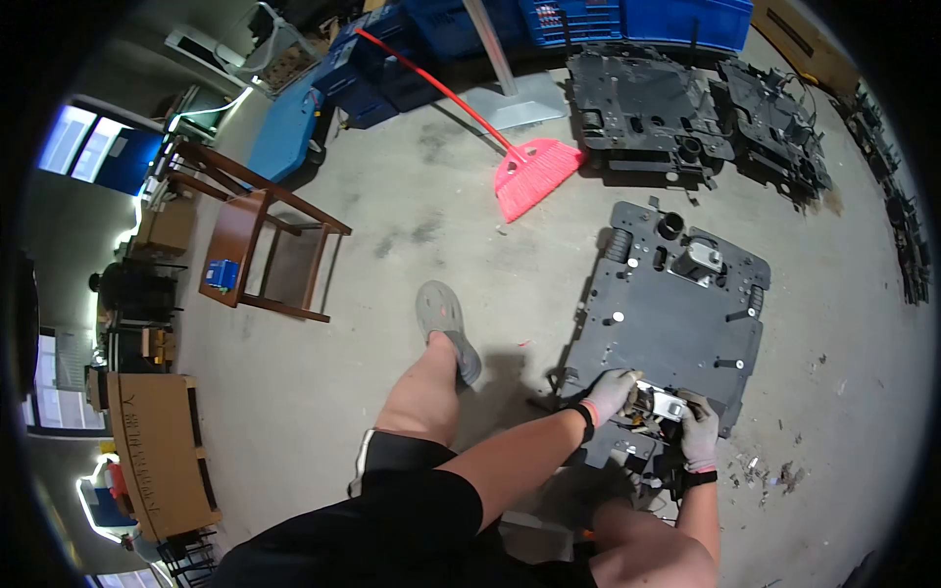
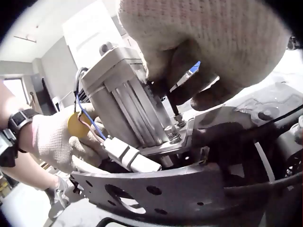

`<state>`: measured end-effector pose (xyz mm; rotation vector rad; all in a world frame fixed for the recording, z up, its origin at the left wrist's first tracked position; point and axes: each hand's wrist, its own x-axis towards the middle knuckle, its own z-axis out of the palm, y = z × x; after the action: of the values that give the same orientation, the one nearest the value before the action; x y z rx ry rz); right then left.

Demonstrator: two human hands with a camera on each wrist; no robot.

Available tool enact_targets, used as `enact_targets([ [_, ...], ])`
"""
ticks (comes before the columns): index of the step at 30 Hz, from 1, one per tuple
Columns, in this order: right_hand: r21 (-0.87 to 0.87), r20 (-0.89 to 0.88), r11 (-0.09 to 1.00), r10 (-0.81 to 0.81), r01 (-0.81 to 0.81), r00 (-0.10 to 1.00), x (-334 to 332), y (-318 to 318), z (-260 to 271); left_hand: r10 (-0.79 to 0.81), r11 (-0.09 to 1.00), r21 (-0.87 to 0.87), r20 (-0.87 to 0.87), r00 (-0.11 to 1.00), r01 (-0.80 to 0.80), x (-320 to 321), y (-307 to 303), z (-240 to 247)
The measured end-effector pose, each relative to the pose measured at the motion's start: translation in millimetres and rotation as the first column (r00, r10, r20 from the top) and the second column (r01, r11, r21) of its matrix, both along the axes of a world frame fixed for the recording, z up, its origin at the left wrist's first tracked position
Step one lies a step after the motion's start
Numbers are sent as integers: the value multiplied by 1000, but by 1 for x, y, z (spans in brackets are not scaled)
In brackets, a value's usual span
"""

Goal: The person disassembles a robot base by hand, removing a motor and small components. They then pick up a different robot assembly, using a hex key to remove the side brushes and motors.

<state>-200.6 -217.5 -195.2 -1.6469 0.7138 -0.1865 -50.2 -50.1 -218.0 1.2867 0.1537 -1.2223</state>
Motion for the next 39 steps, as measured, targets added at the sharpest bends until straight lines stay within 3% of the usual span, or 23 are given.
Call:
enact_targets([
  [1,54,16,998,-24,23,1000,0,0,-5,5,1000,1,0,1000,-5,0,0,3],
  [2,-13,-34,1000,-14,13,999,-4,-4,-14,-6,1000,-3,-13,1000,6,1,0,3],
  [3,-50,-8,992,-112,112,994,4,6,-6,25,999,-36,2,1000,-25,0,0,3],
  [6,-154,-60,985,-93,83,994,-3,-3,-20,27,999,-23,2,1000,-27,2,1,7],
  [7,-74,-13,989,-127,126,992,-5,0,-22,37,999,-26,15,999,-36,0,2,8],
  [10,-213,10,971,-111,111,994,1,0,-15,16,1000,-19,0,1000,-16,1,3,8],
  [12,-415,-215,909,-127,27,968,2,4,4,6,1000,-4,30,1000,-6,1,1,8],
  [13,-419,-219,907,-149,45,964,1,4,4,14,1000,0,29,999,-14,1,1,9],
  [17,-612,-252,778,-20,-143,968,6,-2,3,74,997,-32,15,997,-73,-2,0,2],
  [19,-539,-118,838,26,-86,993,16,10,26,37,999,-28,-40,999,-38,-1,0,-4],
  [21,-532,-91,834,112,-144,989,17,8,25,21,1000,-15,15,1000,-20,0,3,5],
  [25,-385,-68,918,73,-93,995,13,7,22,-12,1000,13,-14,1000,13,3,3,7],
  [28,-335,-2,926,183,-173,983,9,5,17,-16,999,33,-17,1000,17,3,3,7],
  [32,-492,-61,857,142,-153,988,10,6,20,-26,999,29,-9,1000,26,4,4,10],
  [36,-505,-200,860,-27,-80,979,11,5,16,-19,999,34,-16,1000,19,3,3,9],
  [39,-518,-180,850,6,-100,984,11,2,9,-22,999,26,-12,1000,22,3,2,6],
])
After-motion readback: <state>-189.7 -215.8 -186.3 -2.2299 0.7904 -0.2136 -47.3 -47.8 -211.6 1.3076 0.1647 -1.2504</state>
